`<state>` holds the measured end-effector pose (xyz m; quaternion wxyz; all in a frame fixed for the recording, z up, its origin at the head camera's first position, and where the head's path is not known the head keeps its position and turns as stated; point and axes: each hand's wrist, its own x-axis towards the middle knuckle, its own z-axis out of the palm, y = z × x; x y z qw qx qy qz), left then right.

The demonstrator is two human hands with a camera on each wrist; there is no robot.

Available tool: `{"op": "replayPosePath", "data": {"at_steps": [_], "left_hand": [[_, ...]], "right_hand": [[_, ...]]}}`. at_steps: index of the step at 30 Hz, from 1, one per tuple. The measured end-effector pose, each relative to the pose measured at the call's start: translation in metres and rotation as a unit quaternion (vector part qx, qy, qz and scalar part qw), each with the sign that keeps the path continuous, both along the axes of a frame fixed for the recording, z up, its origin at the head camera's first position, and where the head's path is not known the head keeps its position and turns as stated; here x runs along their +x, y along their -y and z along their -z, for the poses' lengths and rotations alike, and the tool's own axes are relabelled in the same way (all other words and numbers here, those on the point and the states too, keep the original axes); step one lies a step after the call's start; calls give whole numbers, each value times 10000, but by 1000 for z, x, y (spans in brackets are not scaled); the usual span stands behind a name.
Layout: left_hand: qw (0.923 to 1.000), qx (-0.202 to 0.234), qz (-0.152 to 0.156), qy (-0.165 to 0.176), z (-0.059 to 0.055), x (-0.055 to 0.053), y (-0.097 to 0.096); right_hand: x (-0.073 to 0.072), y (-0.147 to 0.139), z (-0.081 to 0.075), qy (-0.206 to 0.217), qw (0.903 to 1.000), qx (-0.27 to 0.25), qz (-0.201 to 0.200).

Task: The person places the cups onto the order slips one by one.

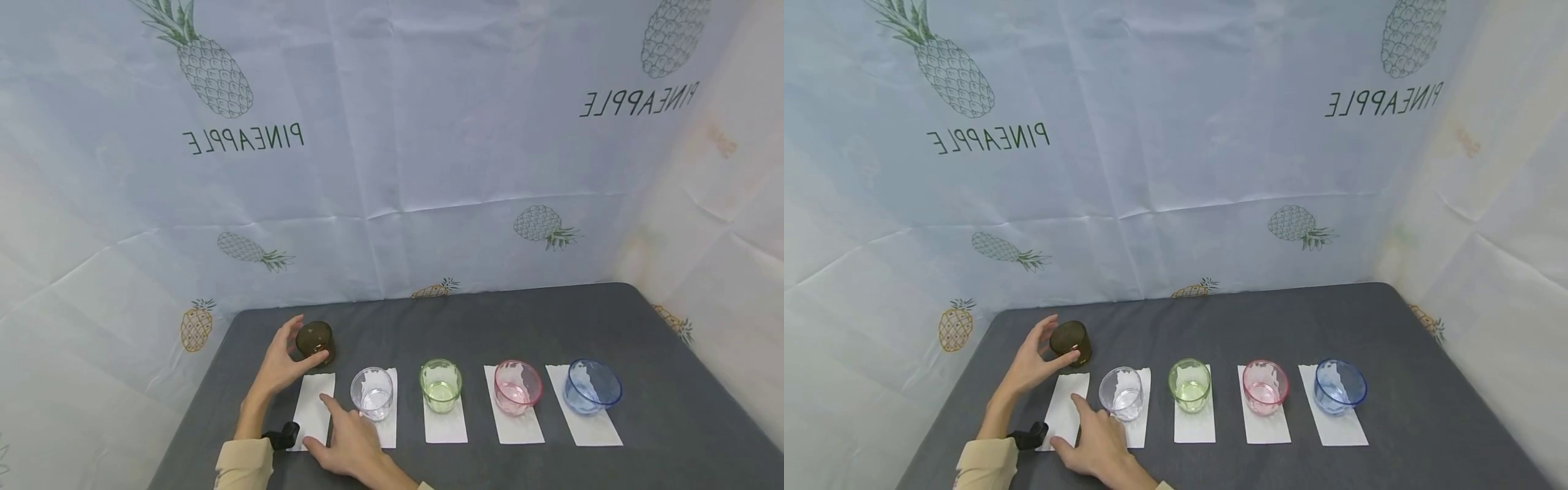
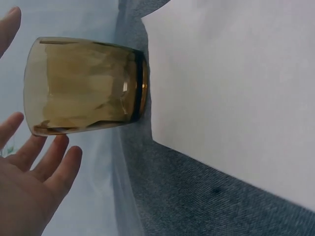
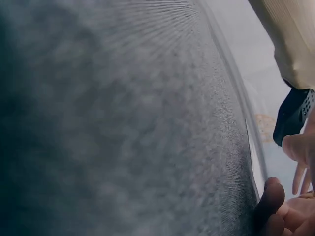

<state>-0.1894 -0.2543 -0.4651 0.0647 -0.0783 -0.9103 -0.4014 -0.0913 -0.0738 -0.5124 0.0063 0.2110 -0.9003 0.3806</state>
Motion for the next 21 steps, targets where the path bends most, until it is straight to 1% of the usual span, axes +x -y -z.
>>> {"op": "replayPosePath", "data": {"at_steps": [3, 7, 14, 18, 21], "left_hand": [[10000, 34, -17, 27, 3, -1, -1], [9999, 81, -48, 93, 3, -2, -2], [9997, 57, -78, 212, 1, -5, -2], [9995, 21, -79, 318, 4, -6, -2], [9994, -23, -83, 342, 7, -7, -1]], "right_hand": [[-1, 2, 1, -56, 9995, 245, 167], [-2, 6, 2, -132, 9979, 510, 371], [-3, 10, 2, -43, 9965, 690, 474], [-4, 10, 3, -75, 9954, 822, 479], [-3, 10, 3, -175, 9942, 940, 496]]}}
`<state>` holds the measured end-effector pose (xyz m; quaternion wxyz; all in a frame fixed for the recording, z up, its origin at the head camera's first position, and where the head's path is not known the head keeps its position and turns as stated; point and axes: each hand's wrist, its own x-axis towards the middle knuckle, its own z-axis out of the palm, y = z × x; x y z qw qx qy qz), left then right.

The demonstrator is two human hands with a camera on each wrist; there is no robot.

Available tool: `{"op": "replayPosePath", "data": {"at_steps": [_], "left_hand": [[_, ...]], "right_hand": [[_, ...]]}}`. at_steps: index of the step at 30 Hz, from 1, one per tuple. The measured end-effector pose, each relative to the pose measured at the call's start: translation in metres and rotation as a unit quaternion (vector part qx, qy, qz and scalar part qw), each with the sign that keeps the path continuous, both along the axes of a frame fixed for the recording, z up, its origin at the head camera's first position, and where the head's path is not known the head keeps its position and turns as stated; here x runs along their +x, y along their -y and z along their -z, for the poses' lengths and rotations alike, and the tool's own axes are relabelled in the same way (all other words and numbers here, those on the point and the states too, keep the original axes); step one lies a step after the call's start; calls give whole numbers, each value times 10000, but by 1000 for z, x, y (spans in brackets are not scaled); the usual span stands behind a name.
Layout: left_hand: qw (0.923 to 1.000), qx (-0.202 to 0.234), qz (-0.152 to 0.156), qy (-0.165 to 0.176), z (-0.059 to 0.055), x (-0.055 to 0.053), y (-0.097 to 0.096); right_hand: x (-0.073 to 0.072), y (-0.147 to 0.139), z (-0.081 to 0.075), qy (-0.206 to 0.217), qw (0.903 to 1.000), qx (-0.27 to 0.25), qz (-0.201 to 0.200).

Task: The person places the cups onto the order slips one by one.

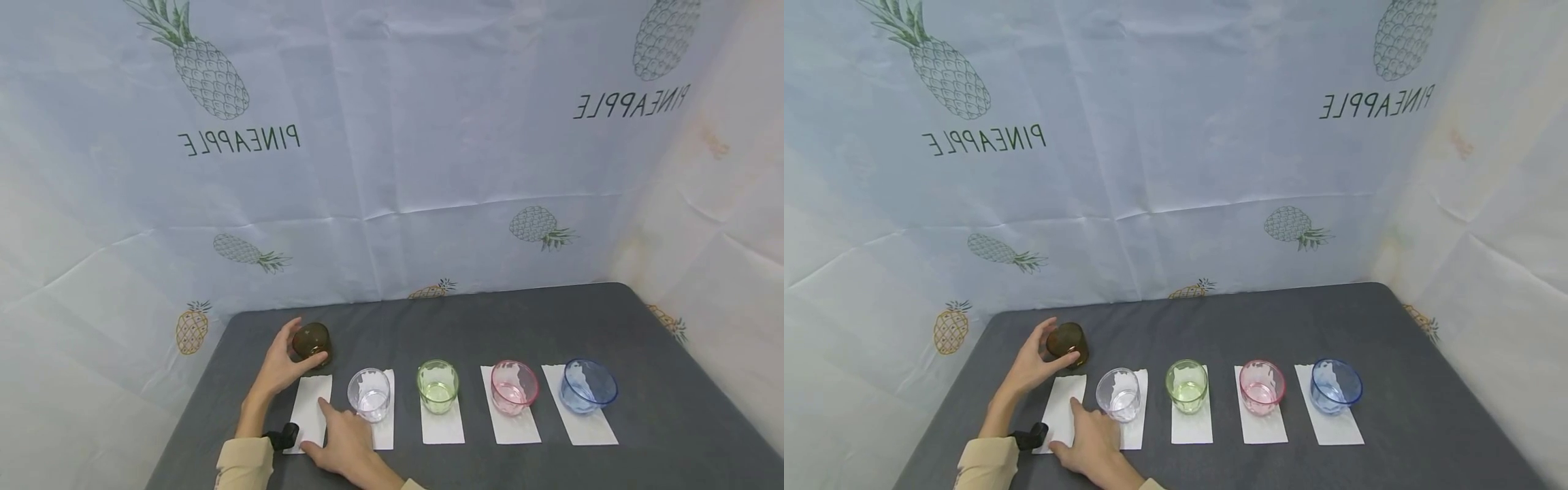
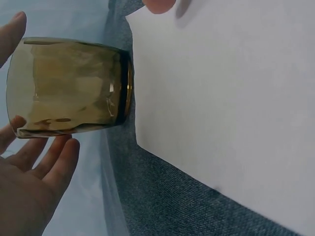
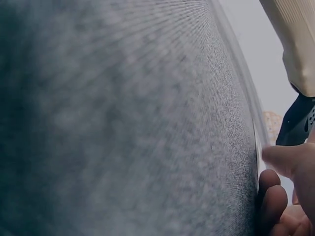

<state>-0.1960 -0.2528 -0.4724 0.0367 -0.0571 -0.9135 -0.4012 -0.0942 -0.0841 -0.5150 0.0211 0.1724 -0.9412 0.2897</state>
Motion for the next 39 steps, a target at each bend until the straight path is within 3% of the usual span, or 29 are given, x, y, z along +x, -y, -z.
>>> {"op": "replayPosePath", "data": {"at_steps": [9, 17, 26, 39], "left_hand": [[9999, 6, 61, -106, 6, -1, 0], [9998, 128, -94, 104, 2, -1, -2], [9998, 110, -177, 54, 0, 0, -2], [9998, 179, 4, 53, -15, 14, 5]], "right_hand": [[-1, 1, 0, 72, 9998, 198, 44], [-3, -1, 1, 126, 9999, 14, -49], [-3, -1, 3, 67, 10000, -17, -42], [-2, -1, 2, 177, 9998, -58, -68]]}}
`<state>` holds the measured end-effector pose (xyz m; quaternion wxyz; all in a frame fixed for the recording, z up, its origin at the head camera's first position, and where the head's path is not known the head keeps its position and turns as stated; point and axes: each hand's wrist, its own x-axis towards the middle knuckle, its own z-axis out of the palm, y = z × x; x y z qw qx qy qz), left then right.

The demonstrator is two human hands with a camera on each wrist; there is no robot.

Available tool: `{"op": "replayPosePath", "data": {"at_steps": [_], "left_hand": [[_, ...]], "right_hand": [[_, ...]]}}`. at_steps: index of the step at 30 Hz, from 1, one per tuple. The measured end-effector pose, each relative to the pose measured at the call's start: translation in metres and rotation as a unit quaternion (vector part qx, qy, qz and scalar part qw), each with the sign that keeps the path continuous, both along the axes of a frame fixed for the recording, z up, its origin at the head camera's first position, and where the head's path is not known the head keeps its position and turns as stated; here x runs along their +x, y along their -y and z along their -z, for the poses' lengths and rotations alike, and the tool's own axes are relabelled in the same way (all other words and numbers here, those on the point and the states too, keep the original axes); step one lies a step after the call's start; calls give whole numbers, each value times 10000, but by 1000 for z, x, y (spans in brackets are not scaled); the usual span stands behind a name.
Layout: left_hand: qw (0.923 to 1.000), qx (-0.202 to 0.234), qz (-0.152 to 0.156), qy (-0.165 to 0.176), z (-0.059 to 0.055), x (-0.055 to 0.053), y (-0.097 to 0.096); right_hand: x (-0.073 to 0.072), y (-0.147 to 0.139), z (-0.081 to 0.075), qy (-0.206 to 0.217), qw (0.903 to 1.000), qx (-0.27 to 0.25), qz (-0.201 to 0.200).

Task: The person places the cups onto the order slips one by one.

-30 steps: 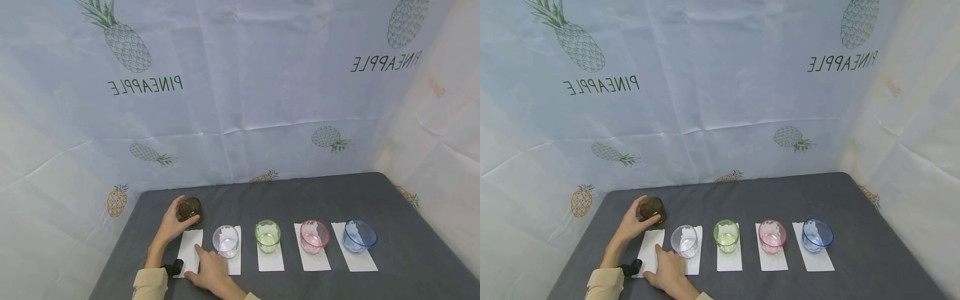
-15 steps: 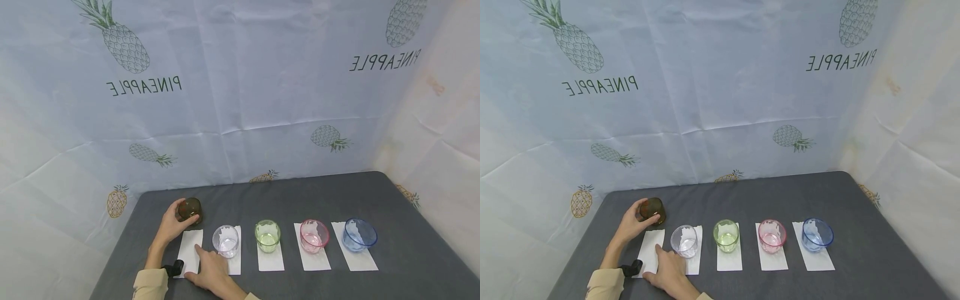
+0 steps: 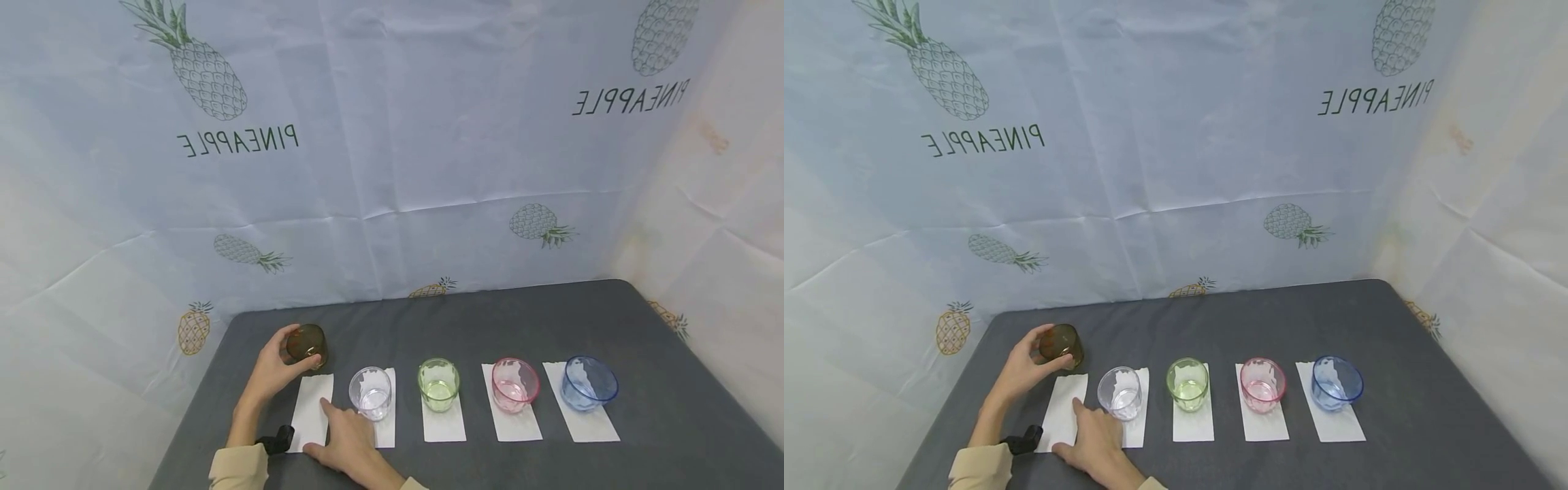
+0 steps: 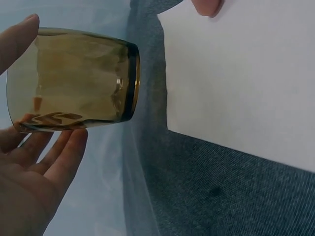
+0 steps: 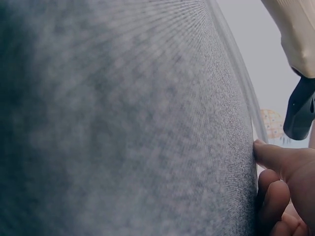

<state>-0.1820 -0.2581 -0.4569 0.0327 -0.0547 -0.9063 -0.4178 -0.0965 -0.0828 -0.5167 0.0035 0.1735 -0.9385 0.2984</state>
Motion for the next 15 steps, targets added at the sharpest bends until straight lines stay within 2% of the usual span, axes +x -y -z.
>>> {"op": "replayPosePath", "data": {"at_steps": [7, 15], "left_hand": [[9999, -72, 108, 25, -6, 6, 5], [9997, -156, 176, -65, -11, 17, 6]], "right_hand": [[0, 1, 0, -232, 9996, 143, 95], [0, 1, 1, -180, 9997, 134, 80]]}}
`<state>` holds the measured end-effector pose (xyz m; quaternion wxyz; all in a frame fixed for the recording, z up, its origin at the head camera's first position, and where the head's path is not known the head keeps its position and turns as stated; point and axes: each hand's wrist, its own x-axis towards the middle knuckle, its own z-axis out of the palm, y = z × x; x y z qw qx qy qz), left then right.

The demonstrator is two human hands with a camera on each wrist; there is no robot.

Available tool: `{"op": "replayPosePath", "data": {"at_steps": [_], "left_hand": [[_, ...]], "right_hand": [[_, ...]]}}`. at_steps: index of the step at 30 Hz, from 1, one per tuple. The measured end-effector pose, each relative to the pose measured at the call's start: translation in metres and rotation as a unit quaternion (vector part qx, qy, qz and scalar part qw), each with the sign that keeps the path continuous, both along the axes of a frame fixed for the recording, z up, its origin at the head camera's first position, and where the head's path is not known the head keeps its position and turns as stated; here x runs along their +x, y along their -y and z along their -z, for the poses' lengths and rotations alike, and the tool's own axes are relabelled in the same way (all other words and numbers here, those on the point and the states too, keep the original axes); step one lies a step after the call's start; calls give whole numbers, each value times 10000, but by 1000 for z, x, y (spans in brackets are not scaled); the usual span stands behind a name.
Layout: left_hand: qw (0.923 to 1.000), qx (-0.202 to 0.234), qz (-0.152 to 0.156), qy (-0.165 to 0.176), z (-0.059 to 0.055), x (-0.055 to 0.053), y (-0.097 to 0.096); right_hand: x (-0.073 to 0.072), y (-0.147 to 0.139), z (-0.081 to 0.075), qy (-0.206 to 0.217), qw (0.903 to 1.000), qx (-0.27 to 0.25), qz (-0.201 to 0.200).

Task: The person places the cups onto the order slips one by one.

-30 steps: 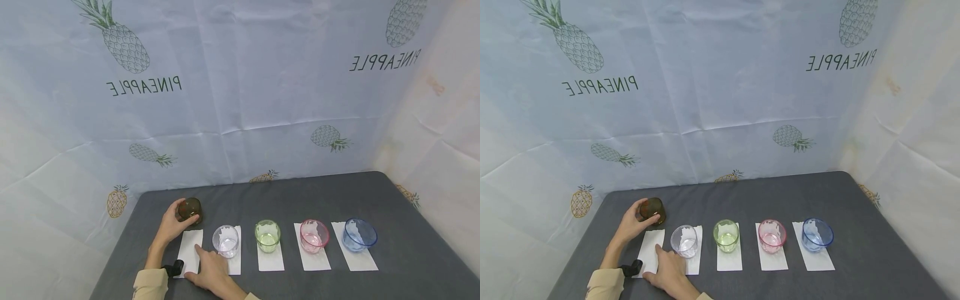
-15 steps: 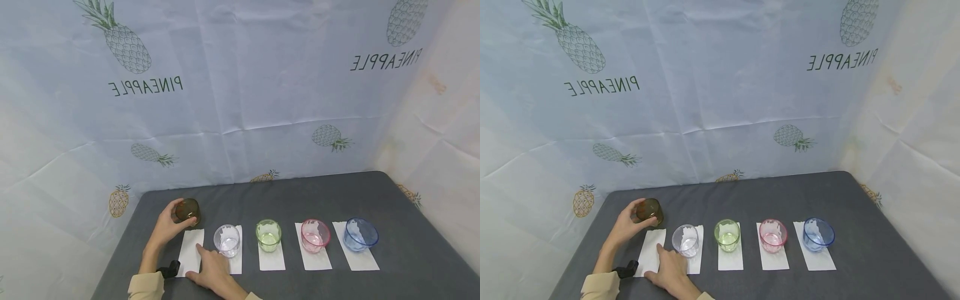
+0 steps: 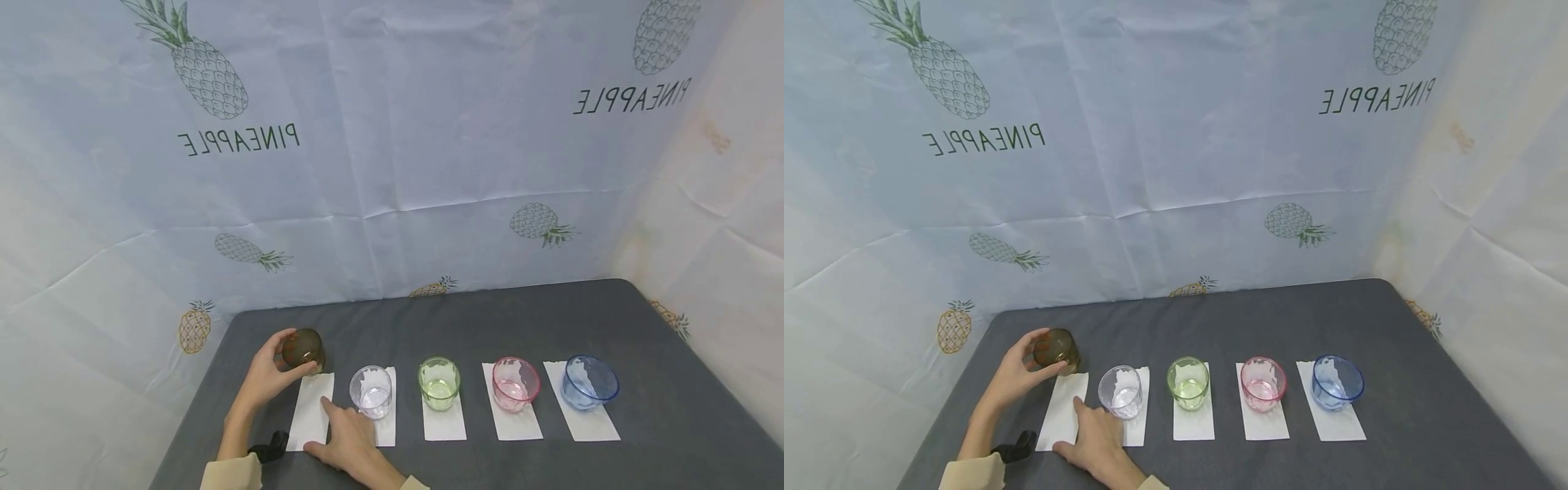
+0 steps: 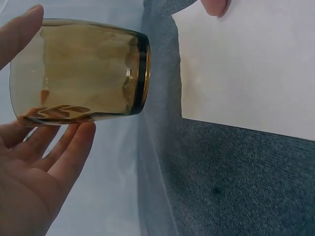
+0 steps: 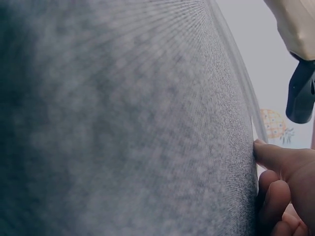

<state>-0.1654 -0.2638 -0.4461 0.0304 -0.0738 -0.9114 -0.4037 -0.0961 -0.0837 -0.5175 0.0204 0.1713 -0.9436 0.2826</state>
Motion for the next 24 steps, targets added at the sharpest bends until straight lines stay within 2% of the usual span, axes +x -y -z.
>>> {"op": "replayPosePath", "data": {"at_steps": [14, 24], "left_hand": [[9996, -41, 185, 228, 2, 15, 4], [9975, 74, 489, 495, -5, 23, 10]], "right_hand": [[1, 0, 0, 62, 9999, -94, -88], [1, 0, 3, -104, 9999, -65, -25]]}}
